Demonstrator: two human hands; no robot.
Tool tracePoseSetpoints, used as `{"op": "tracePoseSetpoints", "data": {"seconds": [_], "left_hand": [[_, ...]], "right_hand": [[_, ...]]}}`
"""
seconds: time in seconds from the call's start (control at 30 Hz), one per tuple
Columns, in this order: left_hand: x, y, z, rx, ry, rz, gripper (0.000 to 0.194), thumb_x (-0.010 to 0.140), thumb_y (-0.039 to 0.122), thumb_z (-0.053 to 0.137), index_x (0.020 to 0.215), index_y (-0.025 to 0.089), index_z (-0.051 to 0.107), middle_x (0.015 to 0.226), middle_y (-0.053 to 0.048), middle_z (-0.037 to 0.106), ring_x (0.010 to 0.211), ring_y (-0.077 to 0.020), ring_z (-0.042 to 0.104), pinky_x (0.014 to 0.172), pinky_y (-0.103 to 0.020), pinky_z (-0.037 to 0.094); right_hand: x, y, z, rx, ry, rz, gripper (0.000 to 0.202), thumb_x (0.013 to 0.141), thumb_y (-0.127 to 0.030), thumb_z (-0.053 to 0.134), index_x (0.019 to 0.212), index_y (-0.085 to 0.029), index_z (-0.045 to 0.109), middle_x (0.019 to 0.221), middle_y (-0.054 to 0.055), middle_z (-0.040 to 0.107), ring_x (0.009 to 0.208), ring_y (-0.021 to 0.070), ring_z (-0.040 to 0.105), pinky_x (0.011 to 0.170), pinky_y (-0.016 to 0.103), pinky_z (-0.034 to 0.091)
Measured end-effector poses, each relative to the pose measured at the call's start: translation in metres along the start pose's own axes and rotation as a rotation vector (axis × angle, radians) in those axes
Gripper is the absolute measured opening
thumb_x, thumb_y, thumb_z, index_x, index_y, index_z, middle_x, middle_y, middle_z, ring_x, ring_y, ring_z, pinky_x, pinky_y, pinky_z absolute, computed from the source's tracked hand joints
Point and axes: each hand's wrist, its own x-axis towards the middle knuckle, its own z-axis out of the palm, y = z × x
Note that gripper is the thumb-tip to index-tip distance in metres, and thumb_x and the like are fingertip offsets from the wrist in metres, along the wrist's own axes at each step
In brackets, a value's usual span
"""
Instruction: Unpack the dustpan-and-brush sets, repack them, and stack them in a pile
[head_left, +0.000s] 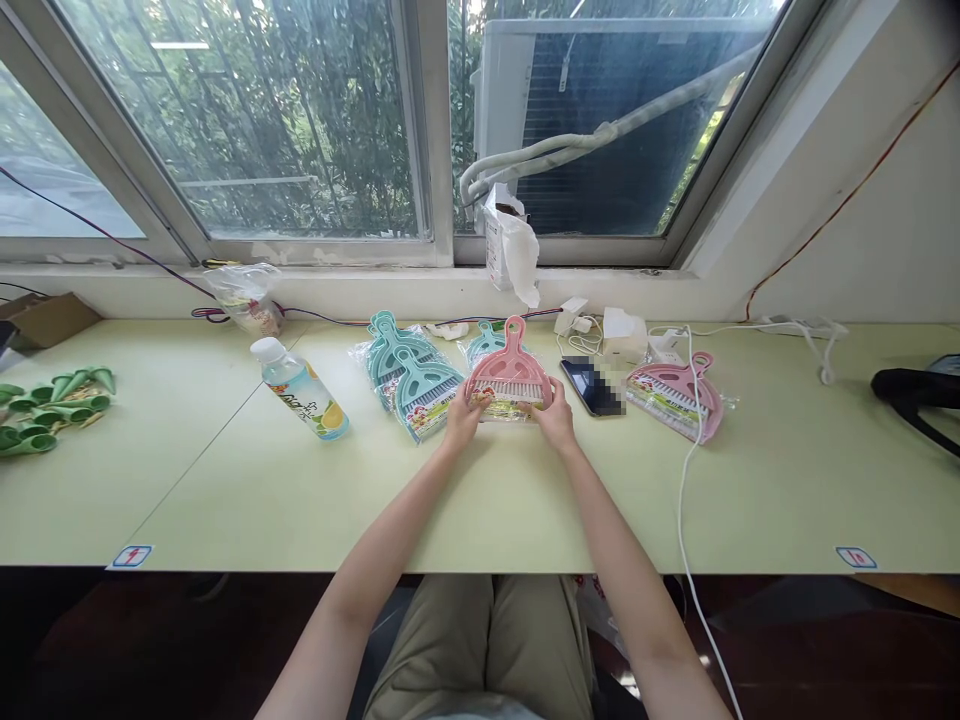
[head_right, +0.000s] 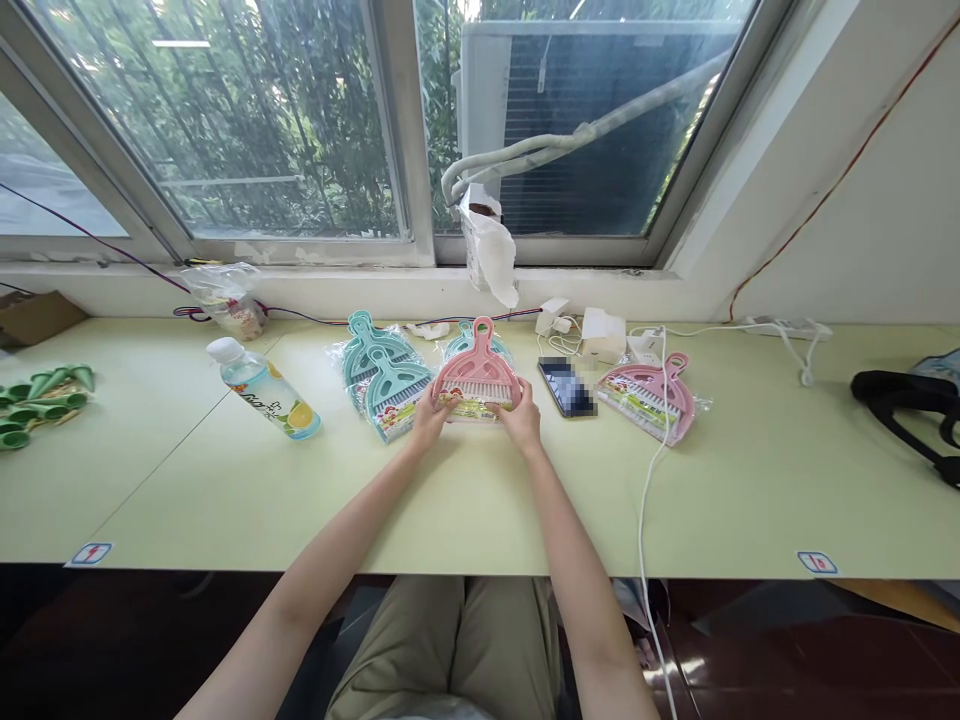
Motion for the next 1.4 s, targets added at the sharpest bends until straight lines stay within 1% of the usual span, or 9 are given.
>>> {"op": "tracePoseSetpoints", "data": {"seconds": [0.2,0.43,0.6,0.7,0.8,0.97,1.1,1.2,1.4], "left_hand": [[0.003,0.006,-0.004,-0.096,0.007,0.041,0.036,0.079,0.029,0.059,0.113,0.017,0.055,0.105,-0.008,0.065,0.097,-0.0199,0.061,0.078,-0.03,0.052],[0.005,-0.003,-0.002,-0.092,-0.028,-0.072,0.048,0.077,0.041,0.059,0.118,0.018,0.051,0.101,-0.008,0.063,0.079,-0.0175,0.062,0.051,-0.024,0.052],[0.006,-0.004,-0.006,0.147,-0.1,-0.041,0.05,0.08,0.048,0.056,0.121,0.021,0.053,0.106,-0.009,0.062,0.094,-0.0236,0.06,0.062,-0.028,0.053],[0.007,-0.003,-0.01,0.186,-0.205,-0.036,0.057,0.085,0.05,0.049,0.135,0.025,0.04,0.115,-0.01,0.06,0.094,-0.022,0.061,0.065,-0.029,0.053],[0.007,-0.002,-0.012,0.145,-0.256,-0.035,0.058,0.087,0.05,0.042,0.139,0.028,0.032,0.117,-0.009,0.058,0.087,-0.0176,0.063,0.061,-0.027,0.052],[0.01,-0.003,-0.01,0.218,-0.24,-0.015,0.045,0.088,0.052,0.038,0.122,0.025,0.05,0.109,-0.007,0.062,0.081,-0.0158,0.063,0.06,-0.025,0.05],[0.013,-0.004,-0.008,0.335,-0.267,0.015,0.04,0.089,0.05,0.035,0.102,0.022,0.061,0.102,-0.006,0.065,0.079,-0.0167,0.063,0.065,-0.027,0.049],[0.013,-0.004,-0.008,0.39,-0.281,0.043,0.039,0.089,0.047,0.035,0.093,0.021,0.062,0.095,-0.005,0.068,0.076,-0.0168,0.064,0.069,-0.029,0.048],[0.011,-0.004,-0.008,0.466,-0.296,0.054,0.035,0.089,0.043,0.036,0.087,0.02,0.063,0.088,-0.004,0.07,0.074,-0.0178,0.065,0.07,-0.029,0.046]], "right_hand": [[0.009,0.01,-0.014,0.36,-0.302,-0.072,0.074,0.061,-0.039,0.075,0.127,-0.021,0.046,0.102,0.008,0.067,0.086,0.0204,0.063,0.073,0.032,0.051],[0.013,0.015,-0.012,0.425,-0.232,-0.008,0.075,0.054,-0.034,0.078,0.122,-0.019,0.051,0.09,0.005,0.069,0.078,0.0203,0.065,0.07,0.034,0.053],[0.015,0.016,-0.022,0.457,-0.198,0.035,0.079,0.051,-0.034,0.081,0.123,-0.02,0.052,0.088,0.005,0.07,0.081,0.0218,0.066,0.073,0.035,0.053],[0.017,0.024,-0.044,0.476,-0.073,0.042,0.084,0.049,-0.036,0.081,0.125,-0.018,0.051,0.089,0.007,0.069,0.081,0.0223,0.065,0.073,0.036,0.054],[0.018,0.048,-0.086,0.457,0.197,0.064,0.086,0.047,-0.039,0.081,0.124,-0.015,0.053,0.097,0.01,0.068,0.084,0.0235,0.064,0.072,0.036,0.054],[0.011,0.111,-0.177,0.379,0.646,0.166,0.091,0.04,-0.037,0.081,0.123,-0.012,0.053,0.1,0.013,0.067,0.084,0.0245,0.064,0.074,0.039,0.054],[-0.001,0.143,-0.226,0.209,0.779,0.241,0.09,0.04,-0.035,0.081,0.122,-0.011,0.054,0.093,0.012,0.068,0.083,0.0274,0.065,0.075,0.044,0.054],[-0.002,0.149,-0.235,0.11,0.778,0.261,0.085,0.041,-0.031,0.081,0.12,-0.013,0.057,0.088,0.009,0.069,0.082,0.0266,0.065,0.079,0.043,0.053],[0.02,0.144,-0.214,0.04,0.741,0.241,0.078,0.049,-0.029,0.076,0.122,-0.013,0.055,0.089,0.009,0.069,0.081,0.0255,0.065,0.076,0.039,0.053]]}}
